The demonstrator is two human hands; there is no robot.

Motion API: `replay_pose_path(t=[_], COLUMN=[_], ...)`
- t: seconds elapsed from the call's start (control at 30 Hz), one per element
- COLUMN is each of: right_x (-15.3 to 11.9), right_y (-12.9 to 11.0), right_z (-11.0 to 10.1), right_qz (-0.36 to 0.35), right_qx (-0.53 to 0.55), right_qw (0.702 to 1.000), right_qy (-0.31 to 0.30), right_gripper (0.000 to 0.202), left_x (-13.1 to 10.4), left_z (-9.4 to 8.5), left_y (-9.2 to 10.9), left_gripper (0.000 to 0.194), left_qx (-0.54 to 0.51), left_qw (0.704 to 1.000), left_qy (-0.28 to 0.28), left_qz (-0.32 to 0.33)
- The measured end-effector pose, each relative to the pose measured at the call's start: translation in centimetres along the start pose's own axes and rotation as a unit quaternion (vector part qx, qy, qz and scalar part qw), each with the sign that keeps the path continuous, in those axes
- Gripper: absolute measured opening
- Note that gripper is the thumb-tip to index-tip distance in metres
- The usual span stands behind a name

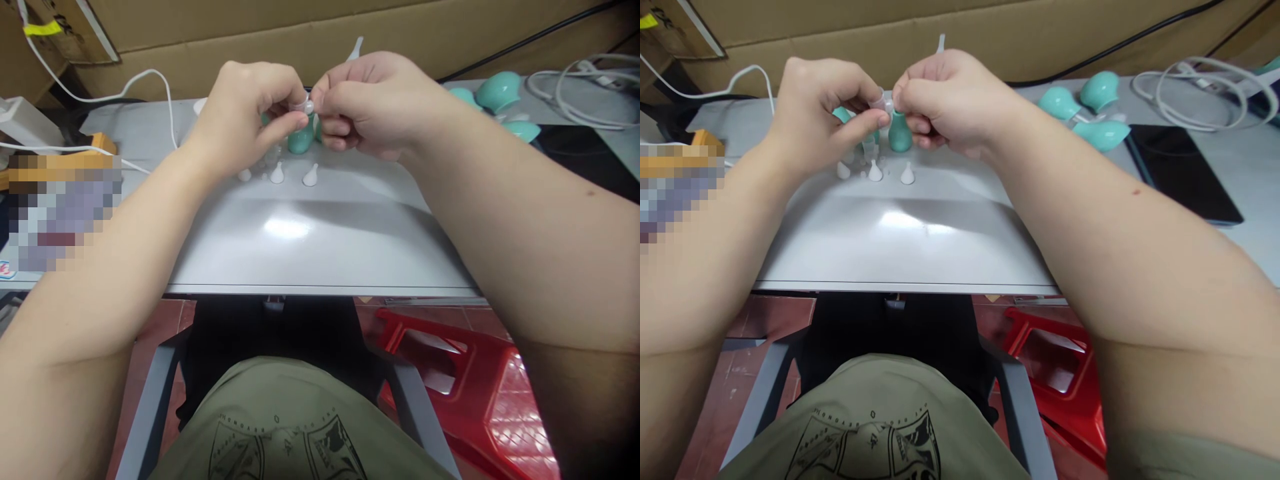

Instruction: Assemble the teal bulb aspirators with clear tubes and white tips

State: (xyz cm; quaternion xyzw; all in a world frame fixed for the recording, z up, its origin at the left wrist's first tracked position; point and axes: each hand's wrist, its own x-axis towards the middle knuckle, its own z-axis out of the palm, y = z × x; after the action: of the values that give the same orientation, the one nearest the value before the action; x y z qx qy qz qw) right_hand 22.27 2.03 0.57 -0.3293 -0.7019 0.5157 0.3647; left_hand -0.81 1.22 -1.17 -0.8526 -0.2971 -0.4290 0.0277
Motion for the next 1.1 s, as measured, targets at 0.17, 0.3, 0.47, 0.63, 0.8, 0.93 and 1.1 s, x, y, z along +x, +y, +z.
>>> replay_pose_path(t=[0.17, 0.3, 0.47, 0.63, 0.8, 0.93, 1.1], right_x=[0.4, 0.3, 0.1, 0.1, 0.0, 0.1, 0.3], right_y=[0.2, 0.3, 0.5, 0.5, 0.2, 0.3, 0.4], right_z=[-0.4, -0.6, -0.2, 0.1, 0.1, -0.3, -0.9], right_qz=[-0.04, -0.055, -0.054, -0.037, -0.032, -0.048, -0.059], right_qx=[-0.024, 0.01, 0.043, 0.059, 0.078, 0.039, 0.034], right_qw=[0.999, 0.998, 0.997, 0.997, 0.996, 0.998, 0.997], right_qy=[0.013, -0.014, -0.02, -0.028, -0.03, -0.024, -0.045], right_gripper=[0.012, 0.012, 0.013, 0.011, 0.009, 0.009, 0.011], left_x=[0.1, -0.1, -0.2, -0.1, 0.0, -0.2, -0.2], left_z=[0.4, 0.3, -0.1, -0.7, -0.3, -0.2, -0.4], left_y=[-1.1, -0.4, 0.3, 0.6, 0.6, 0.6, 0.7], left_gripper=[0.028, 0.025, 0.035, 0.054, 0.047, 0.049, 0.053], left_qx=[-0.004, 0.003, -0.037, -0.105, -0.147, -0.148, -0.135], left_qw=[1.0, 1.0, 0.999, 0.992, 0.988, 0.987, 0.991], left_qy=[-0.021, 0.019, -0.002, -0.059, -0.032, -0.044, 0.002], left_qz=[0.013, 0.016, 0.019, -0.027, -0.026, -0.035, -0.019])
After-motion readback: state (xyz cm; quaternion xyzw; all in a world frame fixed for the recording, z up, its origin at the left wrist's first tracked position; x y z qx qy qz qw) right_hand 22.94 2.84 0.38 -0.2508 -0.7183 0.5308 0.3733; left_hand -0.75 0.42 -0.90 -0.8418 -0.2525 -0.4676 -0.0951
